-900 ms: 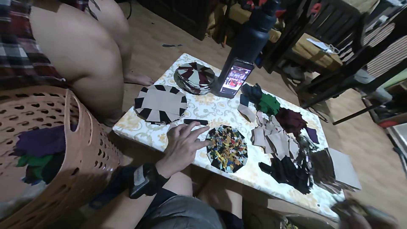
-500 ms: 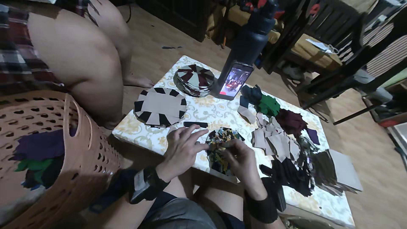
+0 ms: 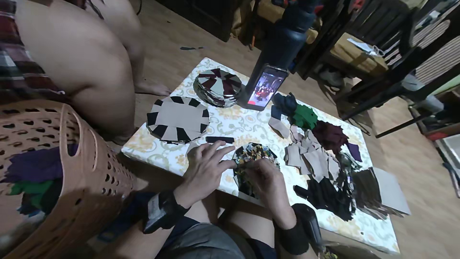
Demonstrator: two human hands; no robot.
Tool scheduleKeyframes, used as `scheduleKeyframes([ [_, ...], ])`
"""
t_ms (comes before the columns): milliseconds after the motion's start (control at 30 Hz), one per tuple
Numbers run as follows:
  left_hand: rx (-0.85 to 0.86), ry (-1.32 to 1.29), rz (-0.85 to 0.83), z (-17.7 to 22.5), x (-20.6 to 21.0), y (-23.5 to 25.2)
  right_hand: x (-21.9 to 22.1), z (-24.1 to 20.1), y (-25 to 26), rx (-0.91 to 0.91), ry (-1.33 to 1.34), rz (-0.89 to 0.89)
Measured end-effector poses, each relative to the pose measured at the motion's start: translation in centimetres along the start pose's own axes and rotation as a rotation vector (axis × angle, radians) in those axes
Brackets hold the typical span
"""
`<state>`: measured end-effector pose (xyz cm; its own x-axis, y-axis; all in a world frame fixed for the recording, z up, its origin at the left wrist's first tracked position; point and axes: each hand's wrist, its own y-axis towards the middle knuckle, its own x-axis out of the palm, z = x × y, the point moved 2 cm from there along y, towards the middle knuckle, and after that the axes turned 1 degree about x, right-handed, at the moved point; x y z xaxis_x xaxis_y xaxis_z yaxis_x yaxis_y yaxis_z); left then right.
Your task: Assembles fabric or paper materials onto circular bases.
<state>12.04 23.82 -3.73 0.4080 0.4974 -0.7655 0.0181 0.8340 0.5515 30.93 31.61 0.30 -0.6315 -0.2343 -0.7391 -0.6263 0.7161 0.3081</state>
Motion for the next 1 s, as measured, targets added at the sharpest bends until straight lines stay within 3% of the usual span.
scheduleKeyframes([
  [133, -0.011, -0.039, 0.040, -0.3, -0.1, -0.2, 1.2, -0.1, 0.5, 0.022, -0.080, -0.042],
  [367, -0.015, -0.058, 0.046, -0.3, -0.3, 0.0, 0.7, -0.1, 0.9, -0.079, 0.039, 0.167],
  [567, -0.035, -0.011, 0.025, -0.2, -0.1, 0.1, 1.7, -0.1, 1.8, -0.052, -0.072, -0.010],
  [767, -0.050, 0.028, -0.005, -0.2, -0.1, 0.2, -1.4, 0.5, 0.6, -0.095, -0.036, 0.191],
  [1000, -0.003, 0.072, -0.108, 0.0, 0.0, 0.3, 0.2, 1.2, -2.6, -0.146, -0.189, 0.088],
])
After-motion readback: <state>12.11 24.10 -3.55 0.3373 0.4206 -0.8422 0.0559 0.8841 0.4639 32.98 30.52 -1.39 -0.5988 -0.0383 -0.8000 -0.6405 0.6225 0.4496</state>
